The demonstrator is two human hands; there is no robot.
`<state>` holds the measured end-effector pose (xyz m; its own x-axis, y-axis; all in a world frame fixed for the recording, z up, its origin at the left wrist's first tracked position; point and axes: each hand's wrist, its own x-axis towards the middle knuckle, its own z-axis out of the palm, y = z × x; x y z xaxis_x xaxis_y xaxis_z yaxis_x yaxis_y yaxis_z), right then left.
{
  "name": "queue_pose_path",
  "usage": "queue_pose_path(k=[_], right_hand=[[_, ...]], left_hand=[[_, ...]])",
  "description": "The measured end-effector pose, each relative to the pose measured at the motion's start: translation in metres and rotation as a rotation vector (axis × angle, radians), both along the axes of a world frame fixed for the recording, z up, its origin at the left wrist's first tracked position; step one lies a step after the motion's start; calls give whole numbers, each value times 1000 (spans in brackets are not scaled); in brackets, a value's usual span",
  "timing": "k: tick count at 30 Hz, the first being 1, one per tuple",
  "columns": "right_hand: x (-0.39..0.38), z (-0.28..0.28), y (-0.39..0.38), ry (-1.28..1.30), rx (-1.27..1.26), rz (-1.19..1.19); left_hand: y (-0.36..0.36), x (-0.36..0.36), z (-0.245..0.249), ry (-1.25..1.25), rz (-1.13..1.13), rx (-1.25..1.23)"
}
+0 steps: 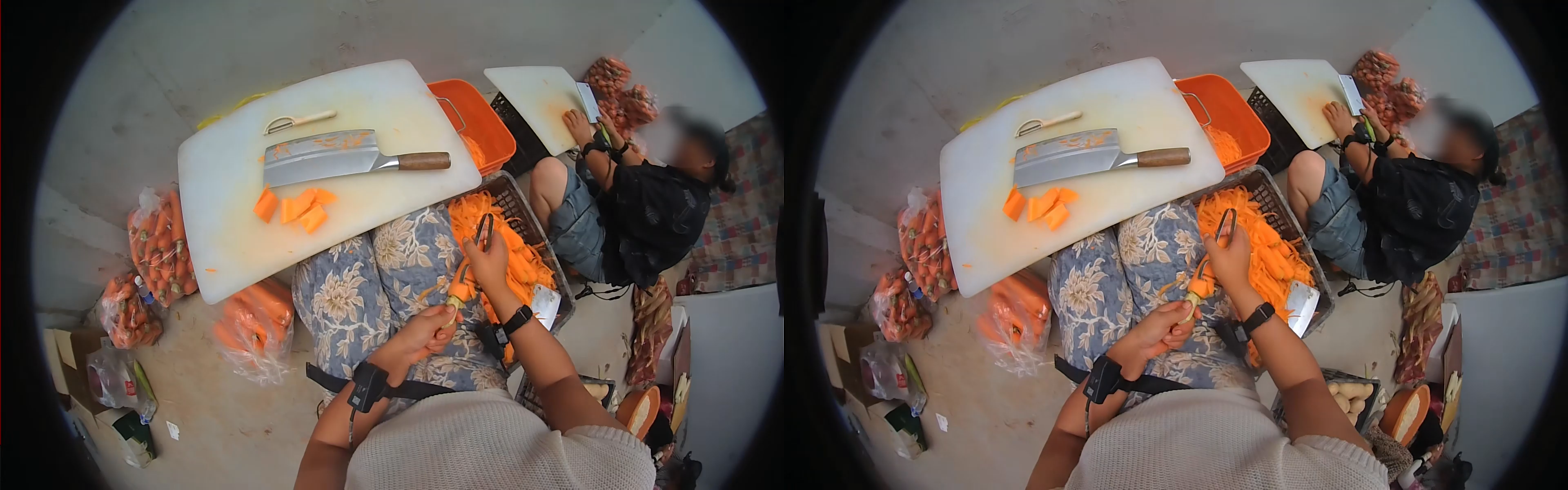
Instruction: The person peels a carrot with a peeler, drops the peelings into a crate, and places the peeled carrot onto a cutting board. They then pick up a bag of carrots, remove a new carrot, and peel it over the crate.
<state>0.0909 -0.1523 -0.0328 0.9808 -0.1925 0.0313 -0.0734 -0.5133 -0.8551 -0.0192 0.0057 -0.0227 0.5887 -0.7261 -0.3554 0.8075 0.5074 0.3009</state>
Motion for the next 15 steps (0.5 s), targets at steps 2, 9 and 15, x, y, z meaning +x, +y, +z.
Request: queue_pose_path(k=[2,9,15], right_hand=[[3,-4,-2,-52,-44,19],[38,-36,-31,-22,-51,-164],[55,-49,-39,248,82,-283]], left_hand=[[0,1,0,-2,0,-5],[2,0,3,-26,-21,30],[1,2,8,16,-24,62]])
